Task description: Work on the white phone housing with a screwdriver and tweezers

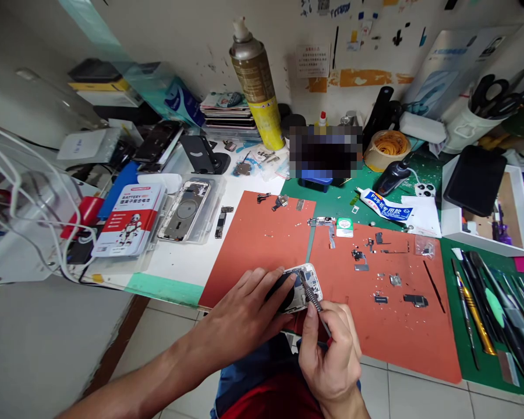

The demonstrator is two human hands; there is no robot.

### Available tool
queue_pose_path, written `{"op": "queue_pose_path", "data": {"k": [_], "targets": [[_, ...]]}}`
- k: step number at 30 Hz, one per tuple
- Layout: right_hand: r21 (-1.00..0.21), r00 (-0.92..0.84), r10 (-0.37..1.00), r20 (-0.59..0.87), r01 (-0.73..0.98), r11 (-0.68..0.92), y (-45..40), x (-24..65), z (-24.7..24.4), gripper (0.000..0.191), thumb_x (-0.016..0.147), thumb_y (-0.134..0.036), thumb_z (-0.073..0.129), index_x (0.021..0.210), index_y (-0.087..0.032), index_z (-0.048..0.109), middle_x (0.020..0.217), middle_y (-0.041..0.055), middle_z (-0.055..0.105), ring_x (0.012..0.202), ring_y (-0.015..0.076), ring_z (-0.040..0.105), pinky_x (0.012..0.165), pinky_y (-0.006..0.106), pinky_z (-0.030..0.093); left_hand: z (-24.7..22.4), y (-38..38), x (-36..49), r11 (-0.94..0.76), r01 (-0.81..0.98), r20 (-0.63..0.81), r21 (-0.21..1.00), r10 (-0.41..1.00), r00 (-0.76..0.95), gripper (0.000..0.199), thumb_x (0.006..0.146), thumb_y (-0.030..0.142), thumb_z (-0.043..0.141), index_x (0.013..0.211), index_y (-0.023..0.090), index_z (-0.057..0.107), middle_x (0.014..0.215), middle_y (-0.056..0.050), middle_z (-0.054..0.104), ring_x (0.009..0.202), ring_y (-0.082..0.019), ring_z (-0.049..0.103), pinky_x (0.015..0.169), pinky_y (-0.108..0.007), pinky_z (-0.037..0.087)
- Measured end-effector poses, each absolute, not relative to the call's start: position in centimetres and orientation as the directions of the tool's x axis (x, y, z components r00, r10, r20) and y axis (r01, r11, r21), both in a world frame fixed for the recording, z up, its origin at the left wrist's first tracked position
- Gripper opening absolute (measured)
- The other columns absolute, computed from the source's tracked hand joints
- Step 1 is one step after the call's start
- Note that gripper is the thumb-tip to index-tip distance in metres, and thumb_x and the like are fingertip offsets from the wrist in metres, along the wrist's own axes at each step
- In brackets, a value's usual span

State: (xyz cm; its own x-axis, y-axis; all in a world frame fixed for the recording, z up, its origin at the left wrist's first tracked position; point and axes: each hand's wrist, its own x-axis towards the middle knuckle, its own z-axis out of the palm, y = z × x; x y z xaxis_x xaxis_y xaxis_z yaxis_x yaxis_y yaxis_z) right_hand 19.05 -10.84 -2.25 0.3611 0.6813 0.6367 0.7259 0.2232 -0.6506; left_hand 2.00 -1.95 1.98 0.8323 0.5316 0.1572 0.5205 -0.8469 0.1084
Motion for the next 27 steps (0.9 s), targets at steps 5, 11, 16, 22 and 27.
{"op": "queue_pose_path", "data": {"k": [5,11,16,22,27], "targets": [[-0.619,0.325,0.682,0.656,0.747,0.240,-10.66,18.95,-1.81,0.039,0.088,0.006,0.076,0.114,-0.016,0.058,0.097,0.0048,0.069,0.083,0.0155,0.070,0.064,0.027,0.059,2.10,-1.76,1.93,-0.850,0.512,0.146,0.123,0.526,0.838,0.050,0.116,0.043,0.044,0.146,0.004,0.057,0.132,-0.022,0.068,0.113,-0.037,0.062,0.097,-0.053,0.055],[-0.535,0.251,0.661,0.707,0.802,0.267,-10.76,19.01,-1.83,0.041,0.082,0.008,0.082,0.110,-0.012,0.061,0.098,0.0095,0.069,0.085,0.0177,0.068,0.067,0.032,0.058,2.23,-1.60,1.83,-0.851,0.505,0.131,0.143,0.522,0.843,0.051,0.114,0.044,0.050,0.146,0.005,0.056,0.132,-0.022,0.067,0.113,-0.037,0.062,0.098,-0.054,0.055],[-0.510,0.237,0.649,0.723,0.817,0.270,-10.84,18.95,-2.10,0.041,0.082,0.009,0.082,0.112,-0.010,0.062,0.099,0.0124,0.069,0.086,0.0184,0.065,0.066,0.033,0.057,2.35,-1.44,1.82,-0.851,0.499,0.131,0.163,0.520,0.844,0.050,0.115,0.042,0.046,0.146,0.005,0.056,0.133,-0.022,0.067,0.111,-0.037,0.061,0.095,-0.055,0.058],[-0.512,0.239,0.646,0.725,0.814,0.273,-10.95,18.68,-2.39,0.040,0.082,0.011,0.079,0.112,-0.007,0.061,0.100,0.0144,0.069,0.088,0.0195,0.066,0.068,0.033,0.057,2.31,-1.42,1.93,-0.851,0.500,0.141,0.160,0.521,0.842,0.050,0.115,0.043,0.045,0.146,0.004,0.056,0.132,-0.022,0.068,0.111,-0.037,0.061,0.095,-0.056,0.060],[-0.545,0.275,0.640,0.717,0.794,0.269,-11.15,18.65,-2.52,0.040,0.083,0.013,0.077,0.112,-0.009,0.060,0.100,0.0125,0.068,0.088,0.0186,0.067,0.069,0.033,0.059,2.14,-1.54,1.91,-0.853,0.499,0.149,0.150,0.519,0.842,0.050,0.116,0.042,0.042,0.145,0.004,0.057,0.131,-0.022,0.068,0.112,-0.037,0.061,0.095,-0.056,0.059]]}}
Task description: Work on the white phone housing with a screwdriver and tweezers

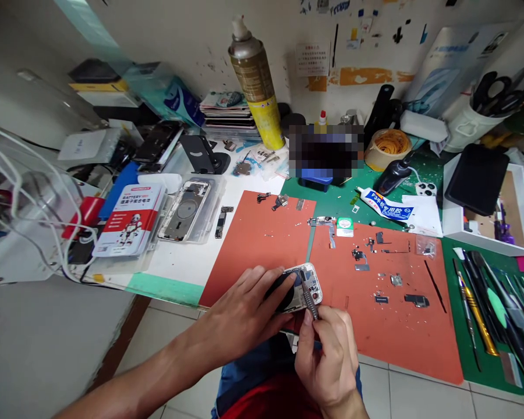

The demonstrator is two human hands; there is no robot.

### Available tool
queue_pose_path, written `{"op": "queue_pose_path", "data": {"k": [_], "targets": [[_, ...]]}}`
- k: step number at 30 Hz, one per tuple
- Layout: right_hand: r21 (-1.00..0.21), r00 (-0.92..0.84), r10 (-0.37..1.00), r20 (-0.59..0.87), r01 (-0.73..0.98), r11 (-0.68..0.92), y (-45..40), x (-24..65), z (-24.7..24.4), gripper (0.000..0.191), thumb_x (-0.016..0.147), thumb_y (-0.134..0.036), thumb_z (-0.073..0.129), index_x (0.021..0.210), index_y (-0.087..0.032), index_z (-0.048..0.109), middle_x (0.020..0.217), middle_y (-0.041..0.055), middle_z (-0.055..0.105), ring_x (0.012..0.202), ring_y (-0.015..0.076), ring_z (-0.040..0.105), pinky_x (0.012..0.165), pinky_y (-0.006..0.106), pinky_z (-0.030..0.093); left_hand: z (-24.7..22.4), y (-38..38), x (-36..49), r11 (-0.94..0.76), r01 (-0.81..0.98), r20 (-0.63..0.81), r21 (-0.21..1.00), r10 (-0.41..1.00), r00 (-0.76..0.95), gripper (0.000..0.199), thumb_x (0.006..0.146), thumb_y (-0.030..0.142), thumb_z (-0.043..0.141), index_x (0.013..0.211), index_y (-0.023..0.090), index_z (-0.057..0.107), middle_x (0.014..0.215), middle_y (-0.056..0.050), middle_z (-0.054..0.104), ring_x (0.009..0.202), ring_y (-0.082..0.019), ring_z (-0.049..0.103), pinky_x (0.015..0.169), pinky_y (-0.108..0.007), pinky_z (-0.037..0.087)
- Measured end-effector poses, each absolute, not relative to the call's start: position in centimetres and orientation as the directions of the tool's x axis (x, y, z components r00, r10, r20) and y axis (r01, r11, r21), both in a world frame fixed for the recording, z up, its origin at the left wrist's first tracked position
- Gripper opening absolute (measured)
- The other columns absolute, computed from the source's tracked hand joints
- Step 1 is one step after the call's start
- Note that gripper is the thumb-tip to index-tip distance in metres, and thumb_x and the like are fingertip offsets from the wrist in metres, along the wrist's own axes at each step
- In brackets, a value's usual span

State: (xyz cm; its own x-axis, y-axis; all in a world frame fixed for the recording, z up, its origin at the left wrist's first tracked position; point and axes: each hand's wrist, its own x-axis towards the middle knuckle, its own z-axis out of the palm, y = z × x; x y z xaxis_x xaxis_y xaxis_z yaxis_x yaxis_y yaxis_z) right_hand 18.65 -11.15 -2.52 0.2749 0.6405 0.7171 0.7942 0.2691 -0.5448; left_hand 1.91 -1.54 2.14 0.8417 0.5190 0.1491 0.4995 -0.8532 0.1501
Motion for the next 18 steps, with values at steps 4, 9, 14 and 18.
{"op": "queue_pose_path", "data": {"k": [4,9,14,18], "targets": [[-0.572,0.296,0.651,0.699,0.778,0.261,-11.15,18.69,-2.48,0.040,0.083,0.012,0.077,0.112,-0.010,0.059,0.101,0.0110,0.068,0.089,0.0178,0.068,0.069,0.032,0.060,2.08,-1.56,1.87,-0.856,0.500,0.150,0.136,0.516,0.843,0.050,0.115,0.041,0.043,0.145,0.004,0.057,0.131,-0.022,0.068,0.112,-0.037,0.062,0.095,-0.056,0.059],[-0.576,0.297,0.656,0.694,0.775,0.259,-11.16,18.71,-2.43,0.039,0.084,0.011,0.078,0.111,-0.011,0.060,0.101,0.0106,0.068,0.089,0.0176,0.068,0.069,0.031,0.059,2.18,-1.61,1.82,-0.853,0.507,0.156,0.124,0.521,0.839,0.051,0.116,0.042,0.041,0.146,0.005,0.058,0.132,-0.022,0.069,0.112,-0.037,0.063,0.096,-0.055,0.058],[-0.610,0.329,0.658,0.677,0.752,0.251,-11.21,18.75,-2.36,0.041,0.084,0.010,0.078,0.111,-0.014,0.059,0.100,0.0070,0.068,0.088,0.0148,0.068,0.070,0.029,0.059,1.82,-1.92,1.95,-0.849,0.518,0.152,0.107,0.529,0.835,0.052,0.115,0.043,0.045,0.147,0.005,0.058,0.134,-0.022,0.069,0.114,-0.038,0.065,0.098,-0.055,0.057],[-0.688,0.411,0.658,0.631,0.689,0.229,-11.29,18.82,-2.24,0.038,0.086,0.006,0.078,0.109,-0.017,0.059,0.097,0.0035,0.069,0.087,0.0130,0.069,0.072,0.026,0.059,1.33,-2.39,1.99,-0.846,0.529,0.162,0.071,0.533,0.831,0.051,0.114,0.042,0.049,0.148,0.004,0.058,0.136,-0.023,0.068,0.118,-0.038,0.066,0.099,-0.054,0.057]]}}
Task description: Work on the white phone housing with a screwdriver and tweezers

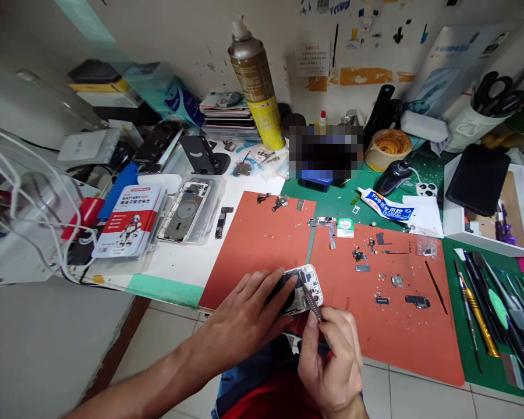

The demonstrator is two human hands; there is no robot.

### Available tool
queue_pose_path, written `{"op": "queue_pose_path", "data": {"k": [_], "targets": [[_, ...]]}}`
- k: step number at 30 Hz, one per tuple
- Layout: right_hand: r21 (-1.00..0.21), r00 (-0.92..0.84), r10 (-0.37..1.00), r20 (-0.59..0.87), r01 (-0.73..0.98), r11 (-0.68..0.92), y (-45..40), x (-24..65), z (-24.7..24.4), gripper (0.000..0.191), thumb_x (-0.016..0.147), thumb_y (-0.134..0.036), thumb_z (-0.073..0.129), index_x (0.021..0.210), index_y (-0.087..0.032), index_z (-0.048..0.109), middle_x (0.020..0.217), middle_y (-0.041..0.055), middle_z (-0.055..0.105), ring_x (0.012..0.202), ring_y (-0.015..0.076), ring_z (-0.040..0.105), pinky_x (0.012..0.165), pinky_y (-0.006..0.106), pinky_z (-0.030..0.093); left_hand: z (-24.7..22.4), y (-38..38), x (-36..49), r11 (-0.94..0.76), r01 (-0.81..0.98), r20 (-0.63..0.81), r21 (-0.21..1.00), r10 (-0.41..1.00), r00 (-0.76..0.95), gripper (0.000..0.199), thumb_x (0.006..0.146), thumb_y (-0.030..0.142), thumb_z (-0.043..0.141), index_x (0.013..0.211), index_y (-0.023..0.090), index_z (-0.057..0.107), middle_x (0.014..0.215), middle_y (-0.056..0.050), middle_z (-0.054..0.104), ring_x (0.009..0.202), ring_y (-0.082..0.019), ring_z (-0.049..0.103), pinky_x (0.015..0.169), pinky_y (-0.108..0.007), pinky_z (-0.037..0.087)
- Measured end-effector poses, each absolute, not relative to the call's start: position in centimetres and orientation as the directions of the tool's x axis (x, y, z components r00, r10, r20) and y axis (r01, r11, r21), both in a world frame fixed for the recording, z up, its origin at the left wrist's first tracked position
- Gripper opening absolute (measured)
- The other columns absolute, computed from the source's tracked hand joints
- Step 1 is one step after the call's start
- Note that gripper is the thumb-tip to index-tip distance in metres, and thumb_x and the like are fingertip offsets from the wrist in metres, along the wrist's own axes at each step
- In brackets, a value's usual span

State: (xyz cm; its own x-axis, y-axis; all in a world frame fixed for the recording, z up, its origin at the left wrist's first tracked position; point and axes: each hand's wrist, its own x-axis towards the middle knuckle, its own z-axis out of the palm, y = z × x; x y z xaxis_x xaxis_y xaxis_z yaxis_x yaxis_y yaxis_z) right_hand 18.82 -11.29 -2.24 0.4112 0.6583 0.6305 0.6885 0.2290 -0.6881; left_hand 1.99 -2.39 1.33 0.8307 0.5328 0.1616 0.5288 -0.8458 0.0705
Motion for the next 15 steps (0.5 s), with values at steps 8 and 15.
{"op": "queue_pose_path", "data": {"k": [8,15], "targets": [[-0.959,0.781,0.584,0.223,0.282,-0.011,-11.6,18.3,-0.4,0.021,0.097,-0.020,0.078,0.111,-0.019,0.061,0.095,0.0028,0.073,0.080,0.0088,0.073,0.073,0.016,0.062,1.7,-2.1,1.7,-0.815,0.531,0.284,0.233,0.579,0.764,0.043,0.111,0.034,0.062,0.145,0.008,0.057,0.138,-0.022,0.068,0.125,-0.038,0.064,0.105,-0.055,0.055],[-0.991,0.887,0.444,-0.129,-0.105,-0.078,-11.2,18.1,2.0,0.046,0.076,-0.050,0.097,0.091,-0.019,0.065,0.078,0.0017,0.076,0.061,0.0084,0.070,0.061,0.013,0.058,2.6,0.3,2.9,-0.672,0.377,0.271,0.637,0.653,0.707,0.011,0.112,0.014,0.055,0.118,0.020,0.062,0.108,-0.003,0.074,0.094,-0.019,0.063,0.086,-0.033,0.055]]}}
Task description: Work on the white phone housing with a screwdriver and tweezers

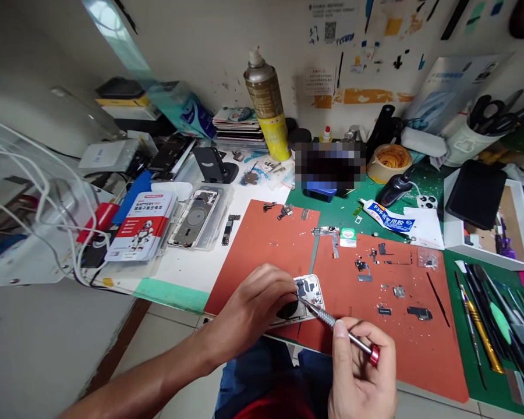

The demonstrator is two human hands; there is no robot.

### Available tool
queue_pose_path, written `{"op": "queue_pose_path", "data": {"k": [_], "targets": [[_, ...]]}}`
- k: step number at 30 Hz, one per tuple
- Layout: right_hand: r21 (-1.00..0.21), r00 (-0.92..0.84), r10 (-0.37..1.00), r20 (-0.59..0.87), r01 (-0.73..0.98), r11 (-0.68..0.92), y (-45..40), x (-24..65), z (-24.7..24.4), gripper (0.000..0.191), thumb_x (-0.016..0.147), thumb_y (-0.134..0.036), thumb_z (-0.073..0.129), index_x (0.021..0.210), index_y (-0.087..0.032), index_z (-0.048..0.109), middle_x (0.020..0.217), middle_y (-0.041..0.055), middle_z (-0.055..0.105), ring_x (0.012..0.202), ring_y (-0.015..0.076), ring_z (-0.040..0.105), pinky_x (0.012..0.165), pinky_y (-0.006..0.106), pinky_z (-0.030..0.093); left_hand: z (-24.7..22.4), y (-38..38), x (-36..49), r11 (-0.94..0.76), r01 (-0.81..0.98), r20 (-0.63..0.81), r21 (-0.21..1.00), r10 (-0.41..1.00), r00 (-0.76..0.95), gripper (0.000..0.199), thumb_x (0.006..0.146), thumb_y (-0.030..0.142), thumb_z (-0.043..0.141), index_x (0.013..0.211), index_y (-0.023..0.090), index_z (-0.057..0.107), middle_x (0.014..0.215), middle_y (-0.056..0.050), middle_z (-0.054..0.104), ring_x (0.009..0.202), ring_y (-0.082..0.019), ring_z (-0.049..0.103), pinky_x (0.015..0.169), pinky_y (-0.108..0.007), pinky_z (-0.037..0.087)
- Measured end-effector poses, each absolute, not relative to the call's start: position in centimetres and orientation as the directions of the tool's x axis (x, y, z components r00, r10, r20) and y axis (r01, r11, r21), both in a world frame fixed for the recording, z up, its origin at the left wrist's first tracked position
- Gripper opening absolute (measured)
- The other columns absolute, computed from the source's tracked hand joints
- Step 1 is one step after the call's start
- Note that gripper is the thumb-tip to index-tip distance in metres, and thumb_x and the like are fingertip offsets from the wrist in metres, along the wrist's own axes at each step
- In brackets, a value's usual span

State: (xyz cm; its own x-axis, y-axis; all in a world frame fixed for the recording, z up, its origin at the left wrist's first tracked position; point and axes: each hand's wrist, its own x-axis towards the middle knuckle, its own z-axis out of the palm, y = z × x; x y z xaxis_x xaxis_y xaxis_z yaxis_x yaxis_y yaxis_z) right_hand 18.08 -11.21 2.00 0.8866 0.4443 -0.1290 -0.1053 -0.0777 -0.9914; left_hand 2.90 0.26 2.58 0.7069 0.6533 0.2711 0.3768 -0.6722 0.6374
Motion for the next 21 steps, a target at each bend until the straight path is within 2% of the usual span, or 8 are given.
{"op": "queue_pose_path", "data": {"k": [4,9,14,18,21], "targets": [[-0.986,0.890,0.427,-0.160,-0.129,-0.102,-11.1,18.5,2.2,0.052,0.071,-0.055,0.099,0.088,-0.019,0.066,0.076,0.0024,0.076,0.060,0.0089,0.070,0.059,0.013,0.058,2.7,1.7,2.5,-0.725,0.376,0.264,0.578,0.602,0.754,0.013,0.115,0.020,0.052,0.109,0.021,0.064,0.101,0.000,0.073,0.088,-0.016,0.060,0.083,-0.032,0.052],[-0.998,0.921,0.385,-0.047,-0.024,-0.065,-11.3,18.5,1.8,0.046,0.076,-0.051,0.097,0.088,-0.019,0.066,0.075,0.0025,0.075,0.059,0.0100,0.069,0.056,0.015,0.057,2.1,5.0,3.4,-0.745,0.524,0.281,0.413,0.652,0.705,0.020,0.113,0.014,0.051,0.107,0.017,0.070,0.105,-0.007,0.068,0.096,-0.021,0.056,0.085,-0.036,0.048],[-0.997,0.890,0.455,0.025,0.058,-0.057,-11.9,18.1,1.3,0.037,0.083,-0.044,0.093,0.089,-0.019,0.066,0.075,0.0037,0.076,0.057,0.0125,0.070,0.053,0.018,0.058,0.5,7.0,5.3,-0.763,0.594,0.277,0.256,0.647,0.711,0.024,0.110,0.011,0.053,0.101,0.016,0.074,0.098,-0.007,0.062,0.093,-0.023,0.050,0.076,-0.035,0.040],[-0.997,0.907,0.421,-0.021,0.012,-0.074,-12.2,18.4,0.9,0.036,0.084,-0.043,0.093,0.091,-0.019,0.066,0.079,0.0029,0.077,0.062,0.0116,0.073,0.058,0.015,0.059,-0.3,7.3,5.6,-0.758,0.619,0.264,0.206,0.652,0.711,0.032,0.112,0.011,0.047,0.101,0.016,0.077,0.094,-0.007,0.061,0.092,-0.023,0.050,0.074,-0.035,0.039],[-0.994,0.866,0.495,0.072,0.105,-0.041,-12.4,19.0,0.5,0.030,0.087,-0.037,0.091,0.092,-0.019,0.066,0.077,0.0031,0.078,0.059,0.0123,0.073,0.056,0.016,0.059,0.0,7.5,5.3,-0.761,0.613,0.247,0.213,0.649,0.720,0.031,0.113,0.014,0.048,0.106,0.017,0.078,0.092,-0.006,0.061,0.090,-0.023,0.050,0.072,-0.035,0.041]]}}
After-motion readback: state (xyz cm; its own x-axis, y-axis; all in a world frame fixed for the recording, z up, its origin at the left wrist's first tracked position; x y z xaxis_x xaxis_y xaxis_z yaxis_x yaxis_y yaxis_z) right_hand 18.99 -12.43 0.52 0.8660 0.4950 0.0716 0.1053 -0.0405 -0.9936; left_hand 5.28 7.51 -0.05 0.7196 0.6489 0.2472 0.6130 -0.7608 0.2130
